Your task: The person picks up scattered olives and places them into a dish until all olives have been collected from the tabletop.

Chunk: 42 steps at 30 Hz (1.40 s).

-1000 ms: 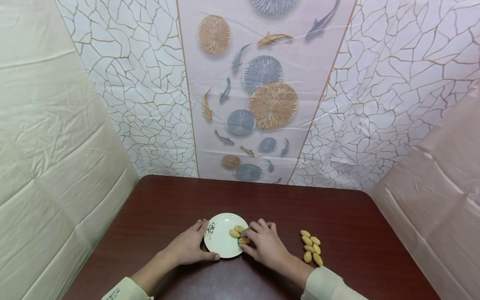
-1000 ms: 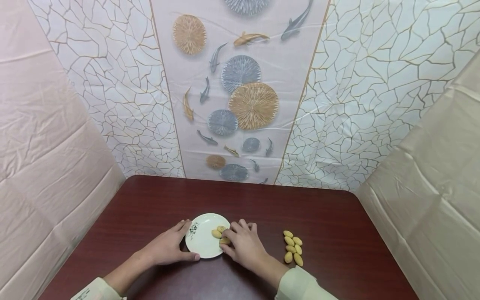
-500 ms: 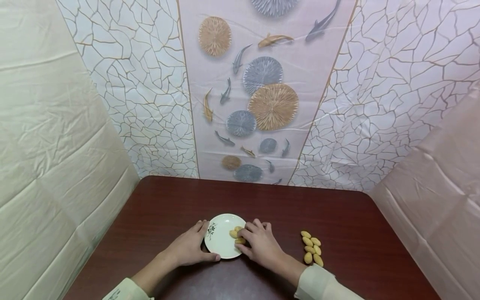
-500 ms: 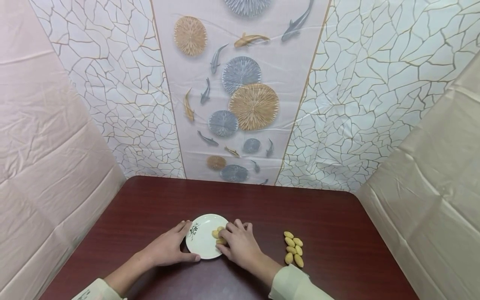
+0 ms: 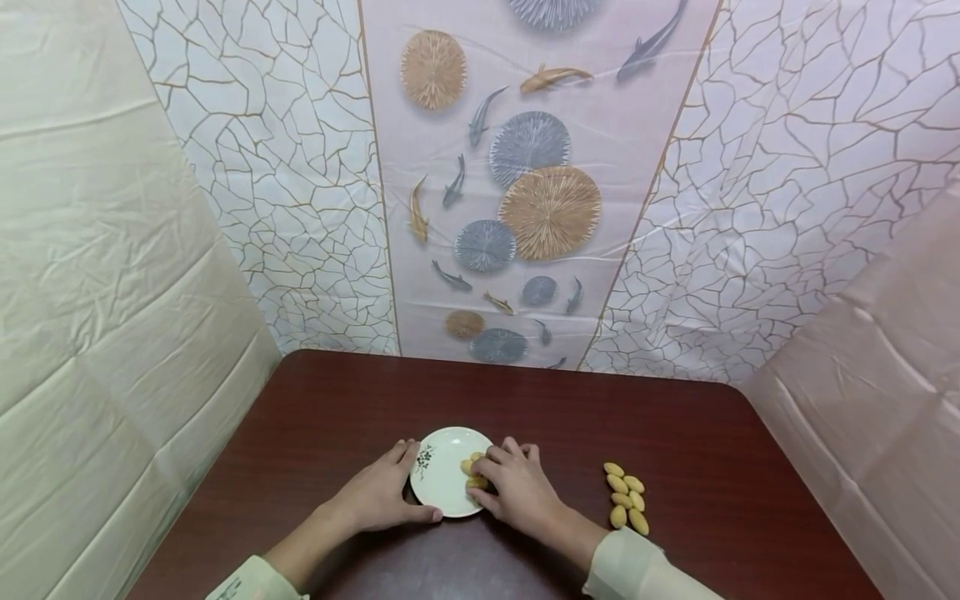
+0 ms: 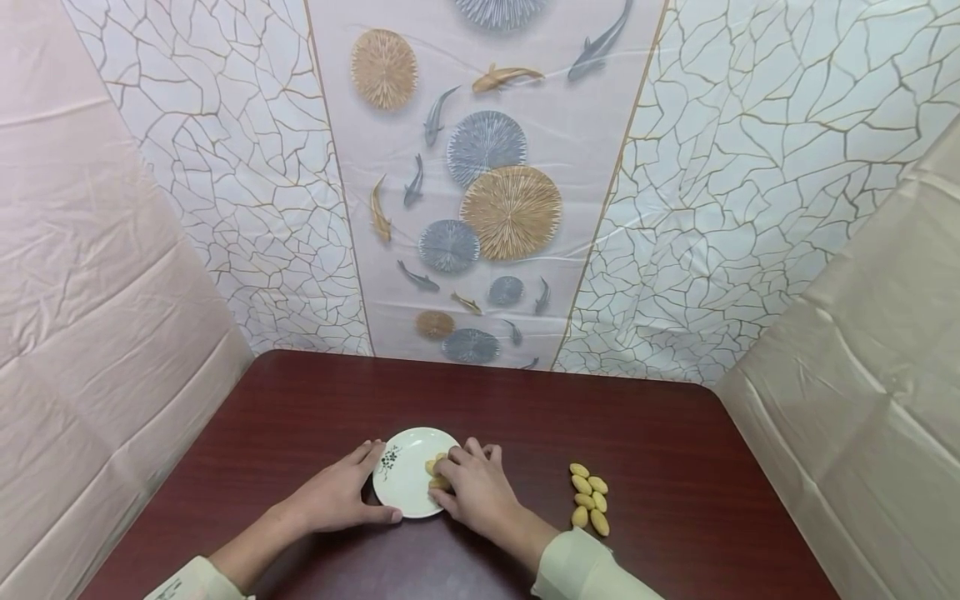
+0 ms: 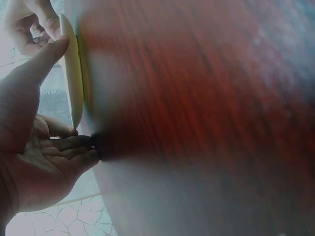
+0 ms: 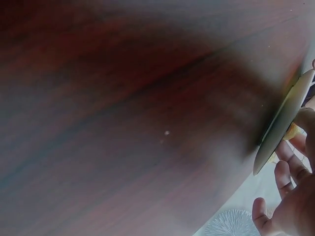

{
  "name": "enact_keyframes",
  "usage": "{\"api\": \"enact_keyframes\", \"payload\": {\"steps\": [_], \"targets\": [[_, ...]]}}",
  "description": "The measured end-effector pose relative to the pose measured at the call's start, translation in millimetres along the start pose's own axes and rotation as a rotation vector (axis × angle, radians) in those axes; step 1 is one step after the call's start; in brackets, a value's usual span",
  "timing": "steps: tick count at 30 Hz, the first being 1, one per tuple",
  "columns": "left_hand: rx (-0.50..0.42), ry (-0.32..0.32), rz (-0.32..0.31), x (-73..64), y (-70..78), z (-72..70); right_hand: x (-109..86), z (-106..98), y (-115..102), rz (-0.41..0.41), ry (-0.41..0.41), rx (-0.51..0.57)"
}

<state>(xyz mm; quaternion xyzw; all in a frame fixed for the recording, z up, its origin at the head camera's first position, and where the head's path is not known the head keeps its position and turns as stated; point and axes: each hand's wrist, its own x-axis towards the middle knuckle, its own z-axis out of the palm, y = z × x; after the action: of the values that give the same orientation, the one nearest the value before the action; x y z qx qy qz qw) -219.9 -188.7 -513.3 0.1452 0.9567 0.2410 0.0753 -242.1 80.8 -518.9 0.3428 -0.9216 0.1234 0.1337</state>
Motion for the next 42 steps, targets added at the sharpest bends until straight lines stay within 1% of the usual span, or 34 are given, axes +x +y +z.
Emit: {"api": "enact_keyframes", "payload": {"steps": [21,30,38,42], "targets": [[-0.003,0.007,0.008,0.2,1.8,-1.8,1.5,1,-2,0.01,-0.021,-0.014],[-0.005,-0.001,0.006,0.1,1.7,0.0,-0.4,0,0,0.011,0.02,-0.044],[-0.007,-0.007,0.001,-0.8,2.6,-1.2,-7.7,-9,3,0.038,0.018,-0.006],[0.001,-0.005,0.003,-1.9,3.5,-3.0,-12.9,-14,9,0.028,0.044,-0.009]]}}
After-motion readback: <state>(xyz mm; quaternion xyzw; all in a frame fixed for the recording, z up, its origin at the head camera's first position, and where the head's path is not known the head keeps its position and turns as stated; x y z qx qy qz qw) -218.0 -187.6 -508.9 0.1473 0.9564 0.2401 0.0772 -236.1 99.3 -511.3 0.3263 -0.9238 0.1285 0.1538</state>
